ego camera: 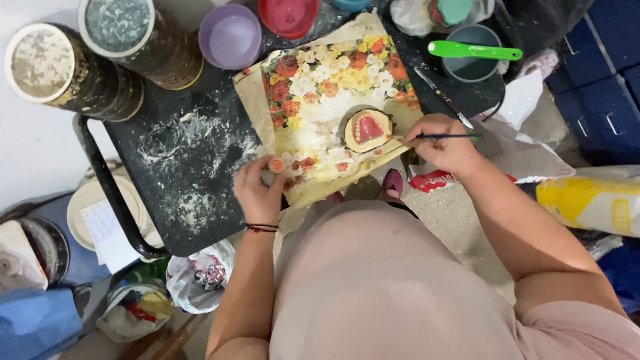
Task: The person paints a dark-colored dental mold using a small brush and a light blue substance. They then switch to a lighter-colored mold with a pink interior and use a metal spatula to apply and smooth a white substance onto the surface.
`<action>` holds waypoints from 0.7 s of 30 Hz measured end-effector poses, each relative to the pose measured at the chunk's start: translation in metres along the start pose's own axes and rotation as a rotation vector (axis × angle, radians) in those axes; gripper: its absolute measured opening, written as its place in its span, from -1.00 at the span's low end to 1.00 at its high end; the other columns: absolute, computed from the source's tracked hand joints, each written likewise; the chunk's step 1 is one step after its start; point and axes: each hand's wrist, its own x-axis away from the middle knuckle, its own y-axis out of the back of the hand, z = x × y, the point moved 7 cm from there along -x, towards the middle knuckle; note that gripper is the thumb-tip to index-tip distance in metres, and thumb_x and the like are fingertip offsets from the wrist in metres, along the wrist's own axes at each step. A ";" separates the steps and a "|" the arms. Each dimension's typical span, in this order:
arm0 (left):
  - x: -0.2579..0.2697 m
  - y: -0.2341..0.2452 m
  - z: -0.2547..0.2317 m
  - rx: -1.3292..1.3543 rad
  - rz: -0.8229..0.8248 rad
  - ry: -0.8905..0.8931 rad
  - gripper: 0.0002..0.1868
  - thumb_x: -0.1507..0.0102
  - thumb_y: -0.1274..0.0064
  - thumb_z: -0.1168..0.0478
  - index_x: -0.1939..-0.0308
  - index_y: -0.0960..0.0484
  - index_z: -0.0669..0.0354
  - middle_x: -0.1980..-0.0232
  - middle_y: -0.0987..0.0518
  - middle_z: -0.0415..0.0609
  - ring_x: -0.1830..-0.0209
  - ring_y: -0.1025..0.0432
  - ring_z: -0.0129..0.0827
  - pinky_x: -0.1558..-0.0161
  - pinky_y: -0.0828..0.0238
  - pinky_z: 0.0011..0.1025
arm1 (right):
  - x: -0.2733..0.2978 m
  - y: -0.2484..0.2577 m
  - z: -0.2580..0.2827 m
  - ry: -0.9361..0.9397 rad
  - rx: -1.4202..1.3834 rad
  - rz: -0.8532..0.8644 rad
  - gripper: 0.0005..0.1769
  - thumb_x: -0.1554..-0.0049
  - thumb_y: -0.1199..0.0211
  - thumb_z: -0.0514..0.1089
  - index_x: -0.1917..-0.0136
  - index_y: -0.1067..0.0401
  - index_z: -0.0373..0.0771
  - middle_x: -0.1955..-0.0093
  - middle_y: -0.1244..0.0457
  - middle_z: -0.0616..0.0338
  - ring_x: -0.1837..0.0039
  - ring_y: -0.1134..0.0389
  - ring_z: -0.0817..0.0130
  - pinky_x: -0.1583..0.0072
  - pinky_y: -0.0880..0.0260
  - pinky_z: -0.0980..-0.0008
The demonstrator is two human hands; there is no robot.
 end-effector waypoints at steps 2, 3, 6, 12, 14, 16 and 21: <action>0.003 -0.005 0.031 -0.099 -0.043 -0.023 -0.55 -0.07 -0.49 0.16 -0.04 -0.77 -0.12 0.04 -0.60 -0.06 -0.01 -0.49 -0.07 -0.09 -0.41 -0.12 | -0.001 0.009 0.004 -0.022 -0.018 -0.042 -0.84 -0.04 -0.23 -0.35 0.13 -0.60 -0.29 0.30 -0.31 -0.08 0.22 -0.33 -0.05 0.04 -0.35 0.07; 0.004 -0.006 0.045 -0.202 -0.089 -0.038 -0.51 -0.01 -0.52 0.09 -0.03 -0.79 -0.24 0.03 -0.59 -0.11 -0.01 -0.48 -0.07 -0.08 -0.41 -0.09 | -0.001 0.014 0.005 -0.045 -0.041 -0.075 -0.84 -0.12 -0.22 -0.30 0.07 -0.61 -0.29 0.27 -0.32 -0.06 0.20 -0.34 0.03 0.03 -0.36 0.10; 0.000 -0.001 0.068 -0.222 -0.113 0.081 -0.57 -0.09 -0.50 0.10 -0.04 -0.79 -0.20 0.00 -0.58 -0.12 -0.05 -0.47 -0.13 -0.12 -0.35 -0.14 | 0.000 0.003 0.031 -0.102 0.004 -0.124 -0.81 -0.16 -0.20 -0.29 0.01 -0.62 -0.31 0.19 -0.36 -0.17 0.12 -0.40 -0.12 -0.06 -0.41 0.01; -0.002 0.012 0.111 -0.331 -0.193 0.079 -0.53 -0.08 -0.46 0.06 -0.09 -0.79 -0.20 -0.03 -0.57 0.01 -0.07 -0.48 -0.01 -0.14 -0.45 -0.07 | 0.061 0.035 0.037 -0.269 0.022 -0.299 -0.77 -0.21 -0.19 -0.23 -0.06 -0.62 -0.26 0.05 -0.43 -0.17 -0.05 -0.46 -0.11 -0.17 -0.42 0.02; 0.000 0.019 0.114 -0.346 -0.176 0.081 -0.50 -0.08 -0.47 0.06 -0.12 -0.79 -0.15 -0.05 -0.58 0.05 -0.09 -0.48 0.04 -0.15 -0.47 -0.04 | 0.072 0.054 0.043 -0.311 -0.067 -0.401 -0.76 -0.22 -0.17 -0.24 -0.08 -0.61 -0.27 0.02 -0.44 -0.11 -0.08 -0.46 0.05 -0.21 -0.42 0.10; 0.001 0.019 0.110 -0.349 -0.162 0.069 -0.47 -0.09 -0.47 0.06 -0.15 -0.78 -0.10 -0.06 -0.59 0.08 -0.11 -0.49 0.08 -0.17 -0.48 -0.01 | 0.090 0.083 0.047 -0.337 -0.148 -0.518 -0.75 -0.22 -0.15 -0.25 -0.09 -0.60 -0.28 -0.01 -0.46 -0.05 -0.11 -0.46 0.22 -0.24 -0.41 0.18; 0.025 0.008 -0.002 -0.655 -0.430 -0.343 -0.47 -0.10 -0.23 0.21 -0.16 -0.86 0.24 0.05 -0.75 0.05 0.19 -0.55 0.01 0.08 -0.48 -0.08 | 0.156 0.177 0.018 -0.310 -0.502 -0.780 -0.72 -0.33 -0.10 -0.11 -0.13 -0.45 -0.38 -0.02 -0.44 -0.14 -0.07 -0.52 0.14 -0.19 -0.59 0.18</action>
